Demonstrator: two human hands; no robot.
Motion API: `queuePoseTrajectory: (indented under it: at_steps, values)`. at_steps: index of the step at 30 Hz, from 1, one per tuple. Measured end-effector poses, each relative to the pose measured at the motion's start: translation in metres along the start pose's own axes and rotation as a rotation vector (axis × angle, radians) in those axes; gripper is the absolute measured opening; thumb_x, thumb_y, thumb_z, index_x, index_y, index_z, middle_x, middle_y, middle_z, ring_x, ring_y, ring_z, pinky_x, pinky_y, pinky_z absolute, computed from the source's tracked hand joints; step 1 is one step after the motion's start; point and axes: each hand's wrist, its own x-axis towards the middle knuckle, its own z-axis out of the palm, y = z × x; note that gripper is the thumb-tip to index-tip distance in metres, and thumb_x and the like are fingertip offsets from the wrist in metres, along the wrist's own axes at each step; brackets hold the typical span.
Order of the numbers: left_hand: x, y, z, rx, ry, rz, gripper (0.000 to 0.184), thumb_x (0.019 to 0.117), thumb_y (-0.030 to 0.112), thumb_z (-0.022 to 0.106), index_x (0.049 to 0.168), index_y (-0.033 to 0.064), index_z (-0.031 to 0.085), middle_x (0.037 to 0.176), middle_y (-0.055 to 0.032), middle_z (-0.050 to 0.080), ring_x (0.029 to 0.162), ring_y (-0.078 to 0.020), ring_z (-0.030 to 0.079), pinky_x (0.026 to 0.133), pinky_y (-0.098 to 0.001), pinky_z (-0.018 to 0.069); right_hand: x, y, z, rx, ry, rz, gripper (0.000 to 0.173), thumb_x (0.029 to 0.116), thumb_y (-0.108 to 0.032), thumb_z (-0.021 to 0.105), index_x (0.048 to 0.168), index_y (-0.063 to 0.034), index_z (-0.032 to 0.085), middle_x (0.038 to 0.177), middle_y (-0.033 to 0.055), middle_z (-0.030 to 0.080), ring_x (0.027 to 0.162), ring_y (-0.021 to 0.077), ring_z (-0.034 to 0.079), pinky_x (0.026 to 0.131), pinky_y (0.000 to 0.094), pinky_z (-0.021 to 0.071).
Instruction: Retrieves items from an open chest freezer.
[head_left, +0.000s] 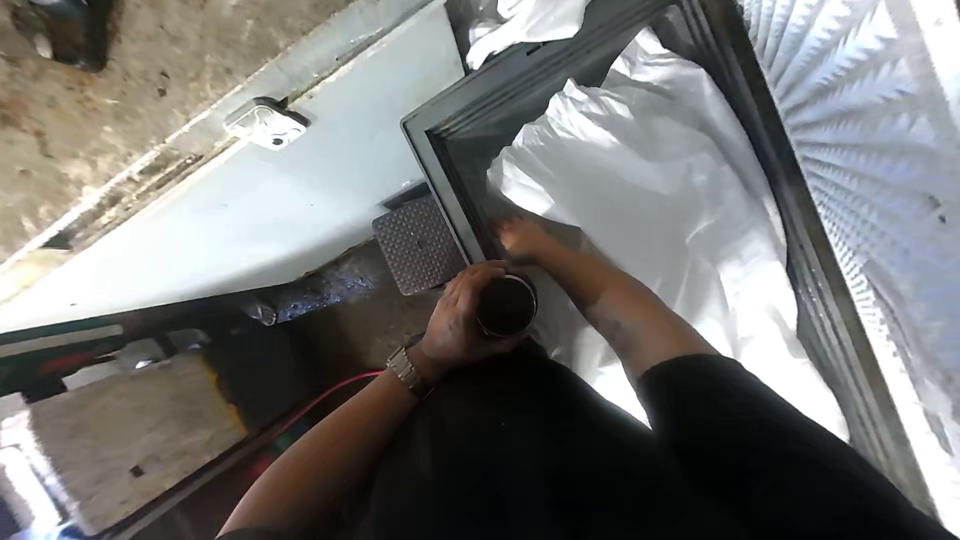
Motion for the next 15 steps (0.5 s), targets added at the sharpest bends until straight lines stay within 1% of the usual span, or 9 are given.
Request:
queuePoseTrajectory:
  at_steps: [1, 3, 4, 5, 7, 9, 11, 12, 15]
  values:
    - [0.001, -0.001, 0.0, -0.001, 0.001, 0.002, 0.094, 0.0691, 0.043, 0.093, 0.14, 0.0014, 0.048, 0.142, -0.0172, 0.059, 0.134, -0.0286, 0.056, 0.113, -0.0462, 0.0487, -0.002, -0.006, -0.005, 0.002, -0.073, -0.011, 0.069, 0.0897, -0.026, 0.074, 0.15, -0.0037, 0.049, 0.156, 0.0191, 0.046, 0.144, 0.0417, 0.042, 0.115, 0.0635, 0.0352]
    - [0.003, 0.001, 0.001, 0.001, -0.002, 0.002, 0.094, 0.0683, 0.043, 0.093, 0.14, 0.0013, 0.048, 0.141, -0.0171, 0.059, 0.132, -0.0279, 0.057, 0.112, -0.0453, 0.049, -0.009, -0.016, -0.013, -0.047, -0.187, 0.0, 0.052, 0.0911, -0.033, 0.073, 0.131, -0.0009, 0.064, 0.14, 0.0208, 0.06, 0.133, 0.0421, 0.052, 0.106, 0.0657, 0.0436]
    - [0.003, 0.002, 0.001, 0.003, -0.01, -0.001, 0.094, 0.0679, 0.043, 0.093, 0.14, 0.0014, 0.048, 0.141, -0.017, 0.059, 0.132, -0.0277, 0.057, 0.112, -0.0449, 0.0488, -0.015, -0.02, -0.016, -0.071, -0.24, 0.037, 0.04, 0.0933, -0.03, 0.07, 0.12, -0.0004, 0.07, 0.131, 0.0217, 0.065, 0.128, 0.0424, 0.056, 0.101, 0.066, 0.047]
    - [0.005, 0.002, 0.0, 0.005, -0.015, -0.002, 0.094, 0.0676, 0.043, 0.093, 0.139, 0.0014, 0.049, 0.141, -0.0172, 0.059, 0.132, -0.0279, 0.057, 0.112, -0.045, 0.0487, -0.021, -0.022, -0.016, -0.076, -0.266, 0.09, 0.032, 0.0955, -0.024, 0.068, 0.113, 0.0025, 0.072, 0.129, 0.0248, 0.064, 0.126, 0.0447, 0.057, 0.098, 0.0667, 0.0485]
    - [0.005, 0.002, -0.004, 0.017, -0.025, -0.008, 0.094, 0.0676, 0.044, 0.093, 0.14, 0.0019, 0.049, 0.141, -0.0169, 0.059, 0.133, -0.0279, 0.057, 0.113, -0.0449, 0.0484, -0.035, -0.025, -0.013, 0.011, -0.213, 0.21, 0.03, 0.0952, -0.016, 0.068, 0.116, 0.006, 0.07, 0.138, 0.0299, 0.056, 0.125, 0.0492, 0.056, 0.093, 0.068, 0.0508]
    - [0.004, 0.001, -0.007, 0.028, -0.026, -0.006, 0.093, 0.068, 0.043, 0.094, 0.139, 0.0017, 0.049, 0.141, -0.0172, 0.059, 0.133, -0.0283, 0.056, 0.113, -0.0449, 0.0486, -0.053, -0.025, -0.012, 0.127, -0.172, 0.306, 0.039, 0.0923, -0.016, 0.072, 0.125, 0.0032, 0.066, 0.145, 0.0327, 0.048, 0.117, 0.052, 0.059, 0.086, 0.0683, 0.0541]
    - [0.003, 0.0, -0.006, 0.025, -0.02, 0.008, 0.093, 0.0677, 0.042, 0.094, 0.138, 0.0006, 0.05, 0.14, -0.0183, 0.059, 0.132, -0.0293, 0.057, 0.112, -0.0452, 0.0491, -0.073, -0.025, -0.011, 0.243, -0.222, 0.377, 0.054, 0.0907, -0.014, 0.074, 0.142, -0.0064, 0.056, 0.153, 0.0367, 0.036, 0.112, 0.0539, 0.062, 0.087, 0.0662, 0.0552]
    - [0.005, -0.001, -0.004, 0.024, -0.017, 0.017, 0.092, 0.0677, 0.043, 0.094, 0.137, 0.0009, 0.05, 0.14, -0.0181, 0.059, 0.132, -0.0292, 0.057, 0.112, -0.0449, 0.0491, -0.078, -0.022, -0.01, 0.278, -0.211, 0.385, 0.058, 0.0889, -0.01, 0.074, 0.144, -0.01, 0.055, 0.152, 0.0374, 0.036, 0.109, 0.0534, 0.064, 0.086, 0.0652, 0.0566]
    - [0.009, -0.002, -0.001, 0.013, -0.033, 0.025, 0.092, 0.0682, 0.044, 0.093, 0.138, 0.0023, 0.05, 0.14, -0.0173, 0.059, 0.132, -0.0283, 0.057, 0.112, -0.045, 0.0483, -0.086, -0.015, 0.001, 0.361, -0.076, 0.348, 0.041, 0.0851, 0.0, 0.072, 0.125, -0.0074, 0.067, 0.141, 0.0333, 0.047, 0.102, 0.0482, 0.066, 0.083, 0.0626, 0.0585]
